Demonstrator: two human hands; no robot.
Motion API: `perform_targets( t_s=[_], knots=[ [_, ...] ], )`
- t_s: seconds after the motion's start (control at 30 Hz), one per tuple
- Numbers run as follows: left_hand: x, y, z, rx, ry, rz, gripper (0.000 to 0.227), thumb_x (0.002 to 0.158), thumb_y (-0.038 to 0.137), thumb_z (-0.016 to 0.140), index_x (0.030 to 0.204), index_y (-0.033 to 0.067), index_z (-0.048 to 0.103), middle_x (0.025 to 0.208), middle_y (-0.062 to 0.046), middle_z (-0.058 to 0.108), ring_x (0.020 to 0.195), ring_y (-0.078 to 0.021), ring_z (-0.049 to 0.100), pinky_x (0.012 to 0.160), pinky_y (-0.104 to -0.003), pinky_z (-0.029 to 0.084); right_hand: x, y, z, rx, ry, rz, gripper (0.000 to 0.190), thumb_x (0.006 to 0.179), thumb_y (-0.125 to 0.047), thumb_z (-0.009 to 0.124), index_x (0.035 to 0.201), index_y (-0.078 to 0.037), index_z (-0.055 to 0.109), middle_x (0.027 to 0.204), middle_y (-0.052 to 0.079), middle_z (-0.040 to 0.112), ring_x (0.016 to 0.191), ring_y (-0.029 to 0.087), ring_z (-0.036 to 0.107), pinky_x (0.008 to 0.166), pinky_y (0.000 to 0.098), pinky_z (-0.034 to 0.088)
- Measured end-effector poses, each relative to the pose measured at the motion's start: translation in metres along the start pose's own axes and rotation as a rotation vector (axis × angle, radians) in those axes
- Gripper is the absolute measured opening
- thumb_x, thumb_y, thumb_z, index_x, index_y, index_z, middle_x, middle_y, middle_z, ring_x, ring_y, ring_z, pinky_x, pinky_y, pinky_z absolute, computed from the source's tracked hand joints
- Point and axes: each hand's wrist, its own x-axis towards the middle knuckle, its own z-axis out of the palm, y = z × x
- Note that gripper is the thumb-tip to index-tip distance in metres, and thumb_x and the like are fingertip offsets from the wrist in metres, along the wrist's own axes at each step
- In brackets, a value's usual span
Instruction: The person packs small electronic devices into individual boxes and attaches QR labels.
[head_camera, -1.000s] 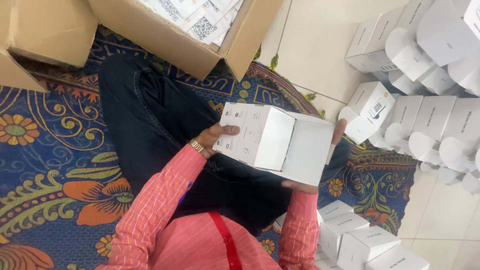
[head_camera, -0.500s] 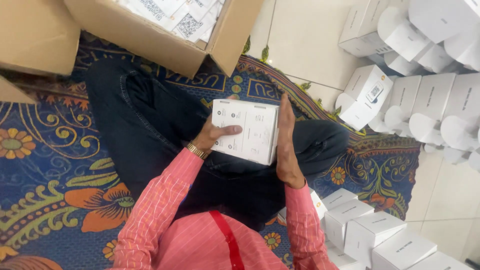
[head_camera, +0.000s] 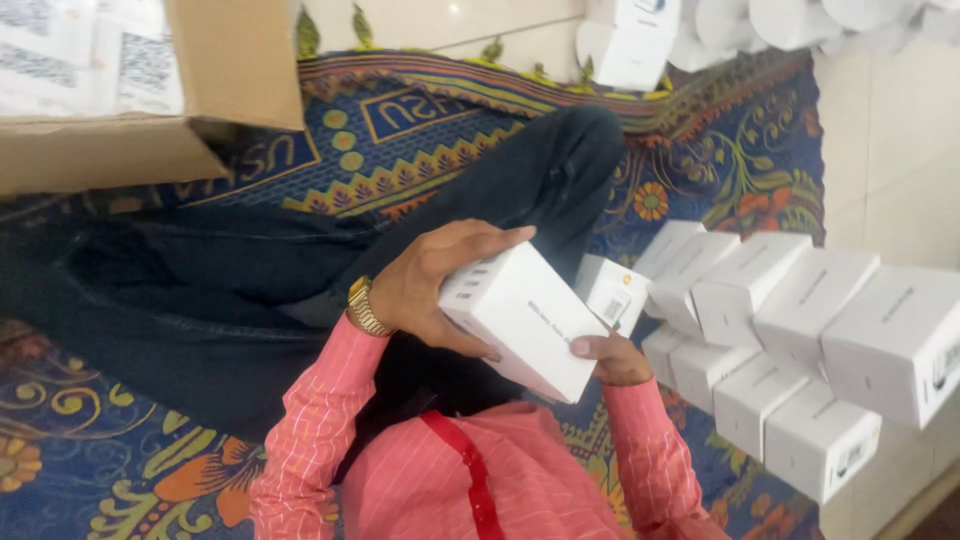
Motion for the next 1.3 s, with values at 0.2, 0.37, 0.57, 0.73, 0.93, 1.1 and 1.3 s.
perform_targets(
  t_s=[0.2,0.37,0.57,0.73,0.93,1.1,1.3],
  knots=[
    [0.043,-0.011,0.119,0.139,0.102,-0.178,0.089,0.076,0.033,0.087,0.151,0.0037,0.049,0.143,-0.02,0.056,0.126,-0.038,0.057,0.11,-0.044,0.047,-0.072,-0.027,0.02,0.14,0.642,-0.385,0.082,0.087,-0.029,0.069,0.156,0.005,0.04,0.147,0.024,0.051,0.13,0.035,0.054,0.108,0.0443,0.042],
    [0.021,-0.081,0.267,0.08,-0.106,-0.354,0.085,0.089,0.032,0.072,0.154,-0.0056,0.033,0.146,-0.033,0.046,0.136,-0.0482,0.048,0.117,-0.05,0.038,-0.063,0.014,0.004,-1.177,1.162,-0.402,0.09,0.09,-0.037,0.075,0.164,-0.006,0.035,0.148,0.03,0.041,0.139,0.044,0.041,0.117,0.0526,0.034],
    [0.009,-0.141,0.342,-0.01,-0.173,-0.851,0.106,0.092,0.05,0.059,0.159,-0.008,0.002,0.152,-0.045,0.029,0.14,-0.0573,0.035,0.117,-0.052,0.031,-0.028,0.051,0.012,-1.356,1.26,-0.411,0.102,0.078,-0.046,0.083,0.163,-0.015,0.037,0.138,0.035,0.04,0.131,0.05,0.038,0.111,0.0594,0.032],
    [0.011,-0.153,0.35,0.036,-0.145,-0.877,0.114,0.09,0.057,0.059,0.161,-0.0071,-0.003,0.155,-0.046,0.024,0.143,-0.0575,0.031,0.12,-0.05,0.03,-0.036,0.051,-0.01,-1.528,1.195,-0.367,0.102,0.082,-0.049,0.08,0.169,-0.018,0.037,0.146,0.034,0.041,0.136,0.05,0.04,0.112,0.0598,0.036],
    [0.015,-0.183,0.354,-0.145,-0.01,-0.749,0.087,0.105,0.052,0.052,0.159,-0.0079,0.022,0.16,-0.04,0.026,0.151,-0.0503,0.025,0.123,-0.048,0.023,-0.018,-0.03,0.047,-1.594,1.088,-0.573,0.09,0.084,-0.034,0.083,0.16,-0.009,0.043,0.15,0.026,0.045,0.139,0.043,0.044,0.116,0.0529,0.037],
    [0.091,-0.101,0.21,-0.292,0.475,-0.476,0.045,0.104,0.029,0.054,0.142,0.0055,0.056,0.125,-0.018,0.068,0.109,-0.0305,0.071,0.095,-0.037,0.056,0.075,-0.095,0.019,-0.66,0.699,-0.836,0.048,0.096,0.003,0.066,0.142,-0.003,0.054,0.13,0.008,0.062,0.123,0.017,0.062,0.101,0.0303,0.054],
    [0.206,-0.182,0.145,0.346,0.602,-0.177,0.041,0.093,0.023,0.065,0.131,0.0084,0.059,0.123,-0.018,0.065,0.114,-0.0388,0.061,0.102,-0.047,0.05,0.273,-0.186,-0.108,-1.316,0.814,-0.895,0.074,0.09,-0.043,0.088,0.14,0.0,0.057,0.132,0.024,0.058,0.127,0.043,0.054,0.108,0.0525,0.045]
  ],
)
